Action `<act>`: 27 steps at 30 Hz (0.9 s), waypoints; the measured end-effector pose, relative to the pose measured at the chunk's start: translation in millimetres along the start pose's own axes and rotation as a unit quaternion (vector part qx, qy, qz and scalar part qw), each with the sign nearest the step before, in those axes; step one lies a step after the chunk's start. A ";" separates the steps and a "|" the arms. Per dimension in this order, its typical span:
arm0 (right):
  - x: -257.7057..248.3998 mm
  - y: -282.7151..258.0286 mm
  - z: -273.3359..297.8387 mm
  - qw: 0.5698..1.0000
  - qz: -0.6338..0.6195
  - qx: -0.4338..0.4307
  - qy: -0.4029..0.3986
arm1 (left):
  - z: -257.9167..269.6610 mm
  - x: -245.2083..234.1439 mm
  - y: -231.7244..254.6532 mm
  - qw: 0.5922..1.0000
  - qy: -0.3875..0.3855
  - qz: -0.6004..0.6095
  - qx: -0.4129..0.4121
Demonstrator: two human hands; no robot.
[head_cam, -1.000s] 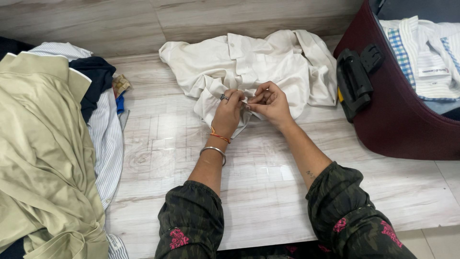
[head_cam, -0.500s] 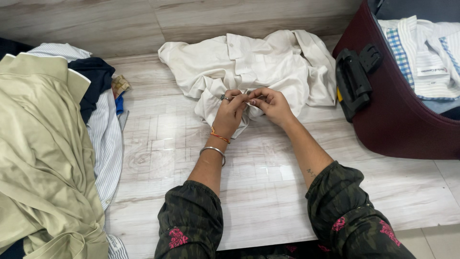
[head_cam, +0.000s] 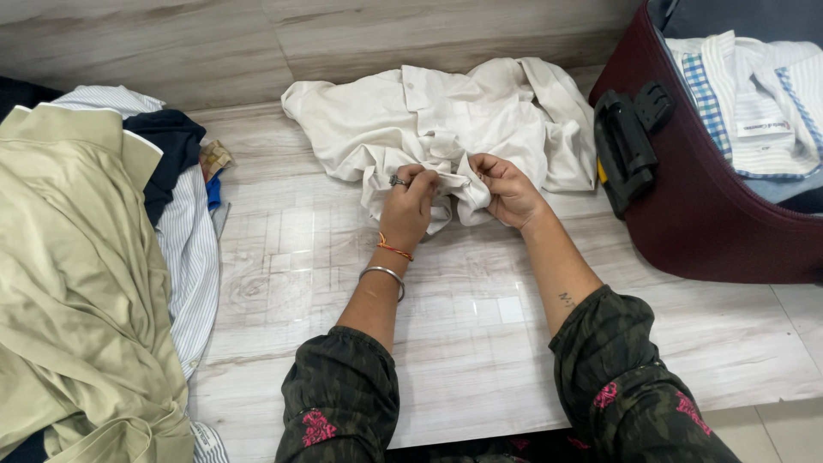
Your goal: The person buttons a white shirt and a tan shirt, rolls them into compact shapes by hand, and places them into a suitcase alongside other packed garments.
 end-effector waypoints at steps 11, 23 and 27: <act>7.7 -29.7 -1.4 0.953 0.277 -0.030 0.120 | -2.4 -35.2 -29.1 0.975 -0.047 -0.157 -0.151; 19.5 -70.7 30.0 0.512 0.842 0.072 0.156 | 16.4 -88.4 -62.9 0.962 -0.097 -0.193 -0.166; 50.3 -114.0 45.2 0.541 0.784 -0.199 0.231 | 10.4 -117.1 -49.2 0.987 0.073 -0.115 -0.085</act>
Point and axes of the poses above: each hand's wrist, its own z-axis away from the middle knuckle, its own x-axis out of the palm, y = z × x, the point moved 7 cm from there along -z, towards the middle knuckle, and after that the axes turned 1 degree about -z, right-handed, at the moved point
